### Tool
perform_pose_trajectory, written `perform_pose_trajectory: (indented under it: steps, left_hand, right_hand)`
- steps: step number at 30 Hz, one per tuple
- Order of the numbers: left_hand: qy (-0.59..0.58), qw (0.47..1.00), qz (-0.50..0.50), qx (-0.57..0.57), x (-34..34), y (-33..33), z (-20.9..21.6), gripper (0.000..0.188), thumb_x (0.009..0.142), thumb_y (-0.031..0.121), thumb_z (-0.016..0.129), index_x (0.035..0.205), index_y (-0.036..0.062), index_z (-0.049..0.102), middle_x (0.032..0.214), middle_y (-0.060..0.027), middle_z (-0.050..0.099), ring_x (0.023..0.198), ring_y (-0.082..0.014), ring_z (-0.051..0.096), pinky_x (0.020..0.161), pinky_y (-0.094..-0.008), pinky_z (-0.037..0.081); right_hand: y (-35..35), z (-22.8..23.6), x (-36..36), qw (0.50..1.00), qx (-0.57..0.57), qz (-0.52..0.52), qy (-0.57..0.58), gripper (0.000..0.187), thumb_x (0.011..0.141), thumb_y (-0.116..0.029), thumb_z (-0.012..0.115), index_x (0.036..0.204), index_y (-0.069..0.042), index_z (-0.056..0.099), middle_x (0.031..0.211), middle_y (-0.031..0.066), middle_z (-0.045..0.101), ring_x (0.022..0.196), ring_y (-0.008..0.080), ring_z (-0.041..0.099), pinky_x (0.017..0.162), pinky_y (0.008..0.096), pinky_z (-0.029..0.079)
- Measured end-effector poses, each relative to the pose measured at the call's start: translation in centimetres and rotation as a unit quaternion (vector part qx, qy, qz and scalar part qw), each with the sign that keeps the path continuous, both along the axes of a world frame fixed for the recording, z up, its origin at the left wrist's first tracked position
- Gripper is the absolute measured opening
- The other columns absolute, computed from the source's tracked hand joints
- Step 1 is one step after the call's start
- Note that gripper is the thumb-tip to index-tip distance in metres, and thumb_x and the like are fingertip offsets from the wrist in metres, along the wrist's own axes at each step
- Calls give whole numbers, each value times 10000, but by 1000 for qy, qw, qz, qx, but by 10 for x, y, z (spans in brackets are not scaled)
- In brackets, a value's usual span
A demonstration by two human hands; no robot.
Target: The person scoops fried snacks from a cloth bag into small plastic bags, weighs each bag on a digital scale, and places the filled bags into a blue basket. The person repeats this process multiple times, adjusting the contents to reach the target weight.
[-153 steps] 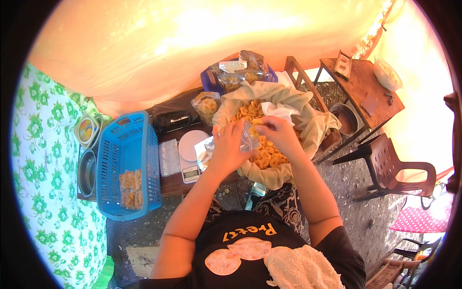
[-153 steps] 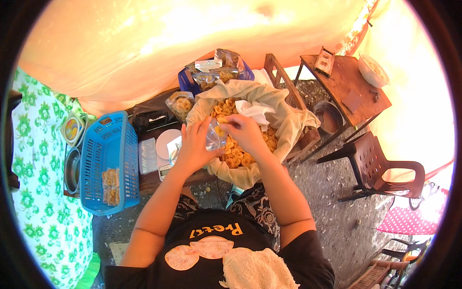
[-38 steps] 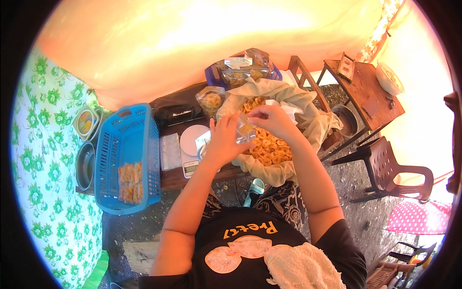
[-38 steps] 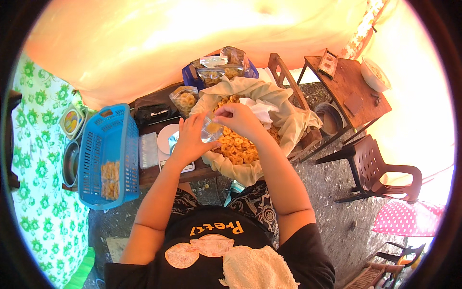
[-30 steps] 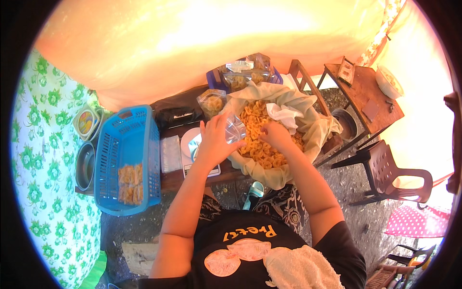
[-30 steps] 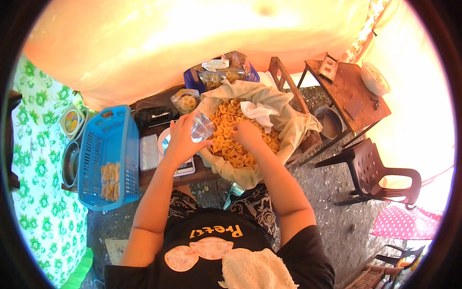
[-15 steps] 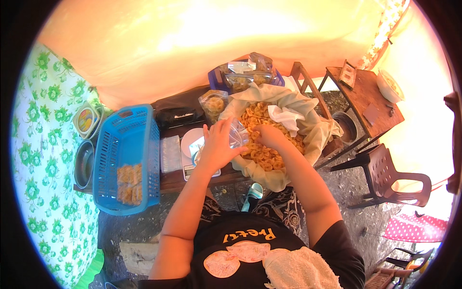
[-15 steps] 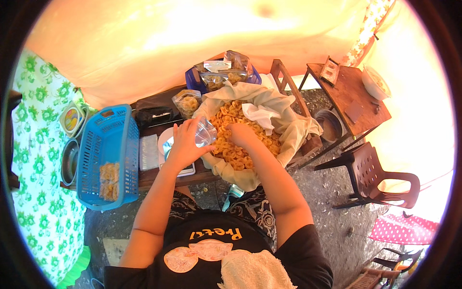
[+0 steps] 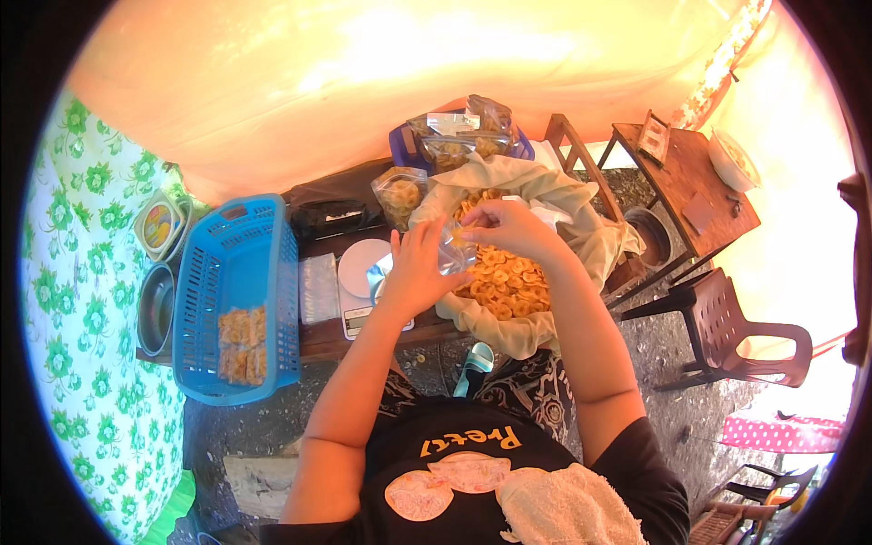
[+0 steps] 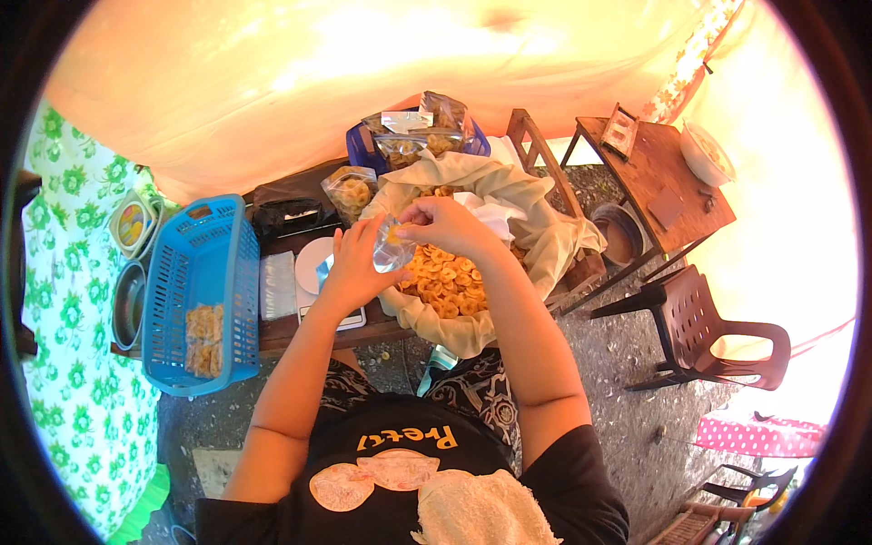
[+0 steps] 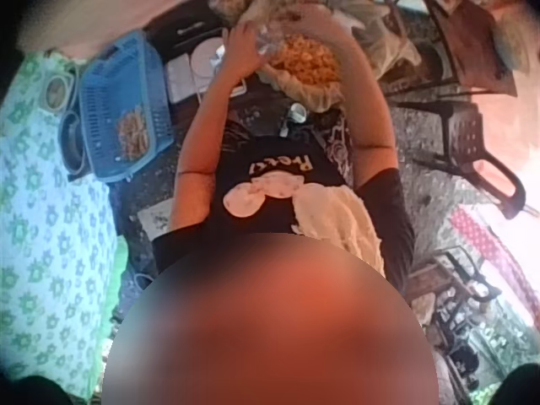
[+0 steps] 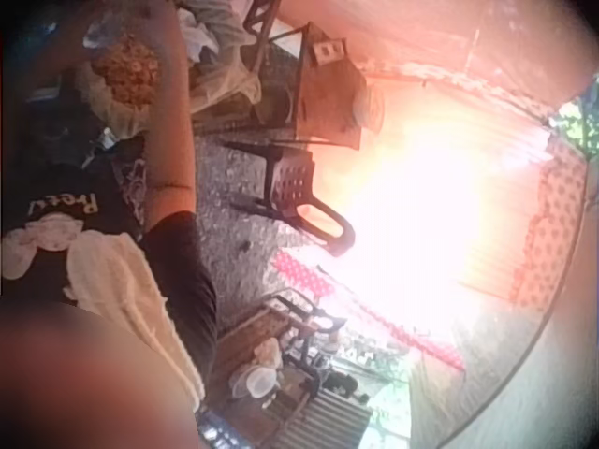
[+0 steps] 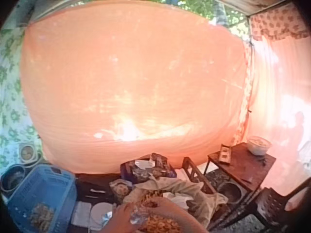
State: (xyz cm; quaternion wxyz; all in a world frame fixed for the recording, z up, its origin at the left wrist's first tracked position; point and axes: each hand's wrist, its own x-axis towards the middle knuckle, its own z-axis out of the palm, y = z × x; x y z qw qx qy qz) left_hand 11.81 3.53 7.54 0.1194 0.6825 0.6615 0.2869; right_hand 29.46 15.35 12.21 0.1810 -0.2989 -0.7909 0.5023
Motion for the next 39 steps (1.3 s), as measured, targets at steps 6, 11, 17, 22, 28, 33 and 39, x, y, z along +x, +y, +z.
perform_pose_trajectory:
  steps: [6, 11, 17, 22, 28, 33, 39]
  left_hand:
    - [-51, 999, 12, -1, -5, -2, 7, 968, 701, 439, 816, 1458, 120, 305, 1391, -146, 407, 1341, -355, 358, 1142, -587, 127]
    - [-36, 999, 18, -12, -11, -6, 8, 961, 705, 430, 817, 1459, 124, 306, 1389, -141, 413, 1334, -356, 368, 1140, -588, 133]
    - [-34, 999, 26, -28, -16, -8, 5, 971, 703, 430, 818, 1464, 120, 300, 1396, -143, 405, 1335, -359, 367, 1143, -585, 131]
    - [-24, 999, 26, -29, -14, -9, 4, 975, 705, 422, 818, 1466, 118, 289, 1400, -150, 400, 1338, -353, 365, 1145, -582, 128]
    - [-1, 1000, 21, -15, -13, -11, 1, 974, 698, 415, 813, 1457, 80, 302, 1373, -155, 417, 1315, -341, 381, 1149, -587, 113]
    - [14, 1000, 9, -19, -6, -8, -3, 972, 690, 408, 825, 1454, 108, 306, 1378, -144, 400, 1322, -338, 382, 1140, -601, 115]
    - [-11, 1000, 8, 6, -3, -2, 4, 974, 693, 424, 809, 1450, 78, 303, 1379, -151, 407, 1320, -347, 368, 1142, -598, 110]
  right_hand:
    - [19, -47, 4, 968, 83, -181, -154, 287, 800, -247, 740, 1005, -54, 682, 817, 86, 662, 729, 209, 633, 671, 319, 512]
    - [10, -100, 18, 938, 147, -161, -269, 252, 790, -218, 733, 982, -62, 685, 798, 95, 653, 675, 197, 630, 608, 344, 500]
    - [24, -94, 26, 980, 2, -115, -163, 213, 776, -188, 748, 926, -57, 675, 818, 105, 663, 701, 209, 657, 590, 335, 509]
    - [14, -100, 16, 947, 11, -94, -307, 227, 794, -179, 722, 931, -4, 672, 736, 48, 648, 616, 160, 614, 556, 295, 497]
    - [17, -82, 20, 973, -19, -118, -200, 254, 758, -224, 776, 834, -20, 646, 739, 84, 654, 648, 157, 616, 608, 302, 495]
    - [9, -31, 11, 989, -36, -138, -30, 297, 756, -238, 792, 851, 4, 648, 798, 53, 663, 713, 125, 606, 638, 275, 487]
    - [3, -21, -9, 994, -26, -101, 42, 275, 801, -216, 748, 969, -10, 679, 785, 55, 677, 724, 154, 626, 650, 291, 495]
